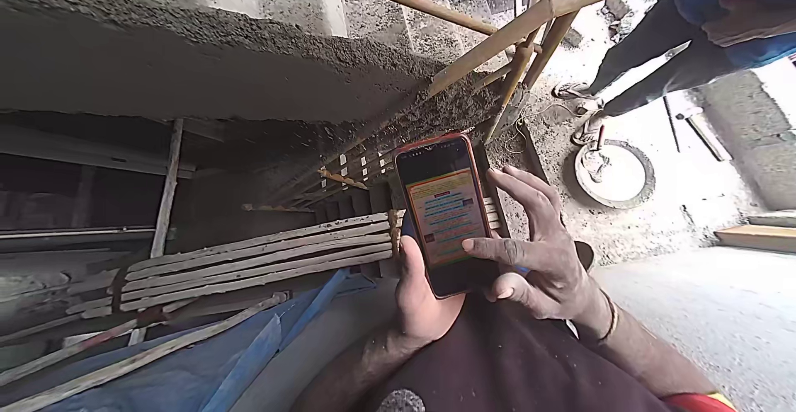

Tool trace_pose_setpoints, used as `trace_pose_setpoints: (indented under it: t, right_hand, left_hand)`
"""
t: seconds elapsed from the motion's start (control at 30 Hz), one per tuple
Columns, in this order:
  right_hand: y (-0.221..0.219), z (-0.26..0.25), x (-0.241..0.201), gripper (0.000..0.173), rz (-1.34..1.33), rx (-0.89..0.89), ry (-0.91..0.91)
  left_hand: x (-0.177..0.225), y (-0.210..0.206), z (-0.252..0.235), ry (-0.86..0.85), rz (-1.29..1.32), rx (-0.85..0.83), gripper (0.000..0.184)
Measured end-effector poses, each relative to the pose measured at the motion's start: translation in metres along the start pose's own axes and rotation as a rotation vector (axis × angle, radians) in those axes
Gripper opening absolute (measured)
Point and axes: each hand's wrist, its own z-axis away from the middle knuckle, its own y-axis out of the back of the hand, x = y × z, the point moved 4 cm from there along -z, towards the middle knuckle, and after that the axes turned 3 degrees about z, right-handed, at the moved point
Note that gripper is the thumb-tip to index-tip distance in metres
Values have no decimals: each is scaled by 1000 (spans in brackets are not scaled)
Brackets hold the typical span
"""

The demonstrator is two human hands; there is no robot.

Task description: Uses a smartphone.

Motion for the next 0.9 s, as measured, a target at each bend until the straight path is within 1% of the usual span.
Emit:
trace_pose_setpoints:
  t: [0.1, 0.27, 0.8, 0.9]
  right_hand:
    - [1, 0, 0, 46, -7, -4, -2]
    - [1, 0, 1, 44, -17, -10, -3]
    - [4, 0, 3, 46, -9, -3, -13]
    - [4, 0, 3, 46, -14, -2, -14]
  left_hand:
    - [-2, 1, 0, -11, 5, 1, 58]
    - [-1, 0, -1, 23, 21, -9, 59]
    - [-4, 0, -5, 47, 18, -10, 61]
    - [-4, -1, -5, 32, 6, -4, 60]
